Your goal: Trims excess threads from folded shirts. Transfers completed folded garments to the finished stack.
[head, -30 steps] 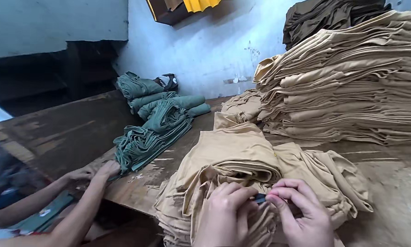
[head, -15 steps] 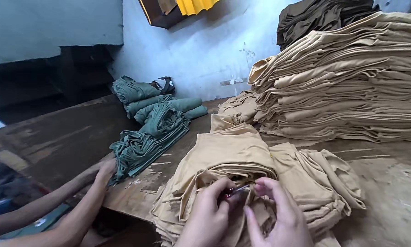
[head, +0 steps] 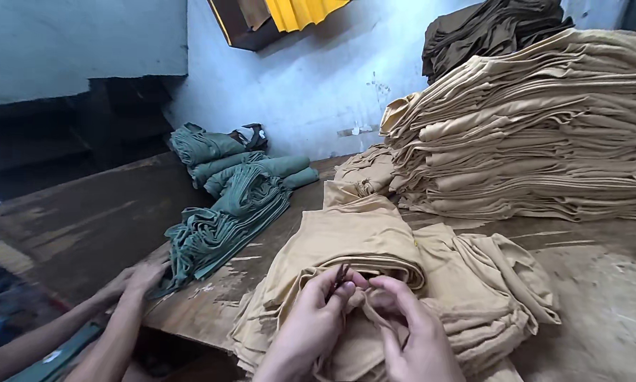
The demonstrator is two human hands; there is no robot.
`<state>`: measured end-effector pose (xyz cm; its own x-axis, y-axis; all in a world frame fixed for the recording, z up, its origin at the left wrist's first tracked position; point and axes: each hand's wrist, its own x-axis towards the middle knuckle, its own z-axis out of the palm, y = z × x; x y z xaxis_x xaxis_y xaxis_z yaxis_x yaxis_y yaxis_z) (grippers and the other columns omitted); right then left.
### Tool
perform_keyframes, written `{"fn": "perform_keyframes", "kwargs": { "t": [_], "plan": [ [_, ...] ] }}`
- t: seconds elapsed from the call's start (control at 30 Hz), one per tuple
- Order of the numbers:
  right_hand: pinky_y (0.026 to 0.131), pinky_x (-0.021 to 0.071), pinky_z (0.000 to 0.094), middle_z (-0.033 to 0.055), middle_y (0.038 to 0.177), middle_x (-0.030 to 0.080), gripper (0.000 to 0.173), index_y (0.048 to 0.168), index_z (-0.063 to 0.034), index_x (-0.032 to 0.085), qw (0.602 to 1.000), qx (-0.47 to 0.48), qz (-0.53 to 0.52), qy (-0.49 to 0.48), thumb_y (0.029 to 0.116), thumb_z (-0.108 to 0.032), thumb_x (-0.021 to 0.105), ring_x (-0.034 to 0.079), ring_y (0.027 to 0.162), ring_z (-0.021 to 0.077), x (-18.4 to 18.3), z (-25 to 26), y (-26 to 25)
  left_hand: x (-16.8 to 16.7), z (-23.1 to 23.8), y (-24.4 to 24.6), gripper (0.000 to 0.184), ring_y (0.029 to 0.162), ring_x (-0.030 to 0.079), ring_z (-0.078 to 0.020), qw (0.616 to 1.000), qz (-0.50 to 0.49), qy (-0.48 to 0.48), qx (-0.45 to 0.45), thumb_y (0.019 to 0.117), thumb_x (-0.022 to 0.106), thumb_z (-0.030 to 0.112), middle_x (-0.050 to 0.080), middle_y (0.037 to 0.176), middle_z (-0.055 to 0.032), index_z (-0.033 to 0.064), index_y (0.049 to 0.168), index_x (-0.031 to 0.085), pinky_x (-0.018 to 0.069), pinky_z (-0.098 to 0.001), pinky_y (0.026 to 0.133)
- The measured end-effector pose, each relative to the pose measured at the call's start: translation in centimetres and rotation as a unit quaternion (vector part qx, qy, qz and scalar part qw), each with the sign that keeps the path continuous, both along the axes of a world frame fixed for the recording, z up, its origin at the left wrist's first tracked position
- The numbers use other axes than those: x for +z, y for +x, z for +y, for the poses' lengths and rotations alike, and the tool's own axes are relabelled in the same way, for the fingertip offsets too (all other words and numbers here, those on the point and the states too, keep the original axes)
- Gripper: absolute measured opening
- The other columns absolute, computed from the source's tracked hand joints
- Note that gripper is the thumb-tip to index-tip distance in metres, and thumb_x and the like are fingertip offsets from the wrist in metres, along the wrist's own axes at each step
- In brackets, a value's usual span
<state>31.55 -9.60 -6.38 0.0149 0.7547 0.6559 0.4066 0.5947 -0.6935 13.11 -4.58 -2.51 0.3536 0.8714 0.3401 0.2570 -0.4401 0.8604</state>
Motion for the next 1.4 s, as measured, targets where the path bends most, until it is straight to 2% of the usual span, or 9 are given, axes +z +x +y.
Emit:
{"fn": "perform_keyframes", "kwargs": {
  "t": [0.17, 0.33, 0.43, 0.67, 0.8, 0.97, 1.1, 1.23, 1.4],
  "plan": [
    [0.063, 0.0495, 0.0223, 0.0048, 0.121, 0.061, 0.063, 0.142, -0.0160, 0.062, 0.988, 0.150, 0.036, 0.008, 0.0839, 0.006, 0.067, 0.055, 0.080, 0.0065, 0.0, 1.1, 2.1, 0.2, 0.0, 0.3, 0.023, 0.095, 0.067, -0.0106, 0.996, -0.039, -0.063, 0.044, 0.1033, 0.054, 0.012, 0.071, 0.109, -0.0001, 0.0134, 0.124, 0.065, 0.0555, -0.0275, 0.081],
    [0.086, 0.0516, 0.0452, 0.0119, 0.119, 0.064, 0.043, 0.123, -0.0278, 0.069, 0.949, -0.158, -0.194, 0.190, 0.0817, -0.034, 0.079, 0.062, 0.104, 0.0279, -0.2, 0.9, -0.1, 0.6, 0.3, 0.9, 0.027, 0.093, 0.068, -0.0112, 0.994, -0.030, -0.093, 0.056, 0.0998, 0.056, 0.010, 0.071, 0.111, -0.0007, 0.0138, 0.126, 0.064, 0.0570, -0.0287, 0.079],
    [0.091, 0.0466, 0.0468, 0.0055, 0.113, 0.069, 0.018, 0.105, -0.0317, 0.074, 0.902, -0.240, -0.269, 0.239, 0.0887, -0.025, 0.068, 0.063, 0.105, 0.0265, 0.3, 1.5, -1.0, 1.2, 0.6, 0.7, 0.028, 0.095, 0.068, -0.0120, 0.989, -0.035, -0.133, 0.054, 0.0988, 0.058, 0.007, 0.070, 0.111, -0.0029, 0.0123, 0.126, 0.063, 0.0570, -0.0292, 0.079],
    [0.099, 0.0424, 0.0432, -0.0076, 0.087, 0.072, 0.020, 0.099, -0.0233, 0.075, 0.948, -0.129, -0.074, 0.281, 0.1044, -0.028, 0.056, 0.064, 0.089, 0.0085, -0.7, 3.4, 1.5, 1.2, 0.7, 0.8, 0.030, 0.093, 0.067, -0.0117, 0.987, -0.029, -0.151, 0.050, 0.0955, 0.063, 0.008, 0.069, 0.109, -0.0026, 0.0121, 0.126, 0.062, 0.0568, -0.0287, 0.078],
    [0.096, 0.0465, 0.0380, -0.0035, 0.101, 0.066, 0.030, 0.101, -0.0238, 0.064, 0.949, -0.115, -0.086, 0.282, 0.0994, -0.053, 0.059, 0.061, 0.100, 0.0127, -0.5, 2.5, 1.7, 0.8, 0.9, 1.2, 0.030, 0.090, 0.068, -0.0124, 0.987, -0.028, -0.146, 0.056, 0.0943, 0.064, 0.007, 0.069, 0.108, -0.0026, 0.0120, 0.124, 0.063, 0.0572, -0.0295, 0.076],
    [0.094, 0.0480, 0.0399, -0.0028, 0.091, 0.072, 0.018, 0.105, -0.0241, 0.079, 0.935, -0.139, -0.128, 0.300, 0.0953, -0.019, 0.066, 0.064, 0.088, 0.0138, -1.6, 2.9, 1.3, 1.1, 0.4, 0.8, 0.032, 0.085, 0.068, -0.0131, 0.989, -0.030, -0.145, 0.027, 0.0955, 0.065, 0.010, 0.071, 0.104, -0.0040, 0.0115, 0.127, 0.062, 0.0569, -0.0287, 0.072],
    [0.089, 0.0520, 0.0310, -0.0064, 0.090, 0.072, 0.010, 0.100, -0.0189, 0.074, 0.949, -0.119, 0.042, 0.290, 0.1010, -0.025, 0.066, 0.065, 0.087, 0.0066, -1.4, 2.4, 2.1, 0.3, -0.9, -0.3, 0.050, 0.092, 0.070, -0.0157, 1.000, 0.010, 0.012, -0.005, 0.0909, 0.078, 0.032, 0.072, 0.106, -0.0024, 0.0125, 0.134, 0.063, 0.0614, -0.0318, 0.080],
    [0.087, 0.0539, 0.0243, -0.0076, 0.092, 0.068, 0.009, 0.099, -0.0185, 0.070, 0.949, -0.079, 0.095, 0.290, 0.1021, -0.025, 0.064, 0.065, 0.092, 0.0051, -1.0, 2.4, 2.4, -0.2, -2.1, 0.0, 0.024, 0.089, 0.068, -0.0046, 0.951, 0.108, 0.270, 0.104, 0.0871, 0.080, 0.037, 0.070, 0.107, 0.0070, 0.0257, 0.109, 0.078, 0.0614, -0.0225, 0.072],
    [0.088, 0.0543, 0.0255, -0.0064, 0.094, 0.070, 0.008, 0.099, -0.0176, 0.072, 0.950, -0.044, 0.090, 0.297, 0.1008, -0.023, 0.067, 0.066, 0.094, 0.0070, -1.0, 2.4, 2.4, 0.1, -2.4, 1.4, 0.016, 0.098, 0.066, -0.0088, 0.896, 0.178, 0.387, 0.128, 0.0921, 0.073, 0.035, 0.071, 0.104, 0.0091, 0.0297, 0.107, 0.078, 0.0550, -0.0369, 0.084]
  ]
}}
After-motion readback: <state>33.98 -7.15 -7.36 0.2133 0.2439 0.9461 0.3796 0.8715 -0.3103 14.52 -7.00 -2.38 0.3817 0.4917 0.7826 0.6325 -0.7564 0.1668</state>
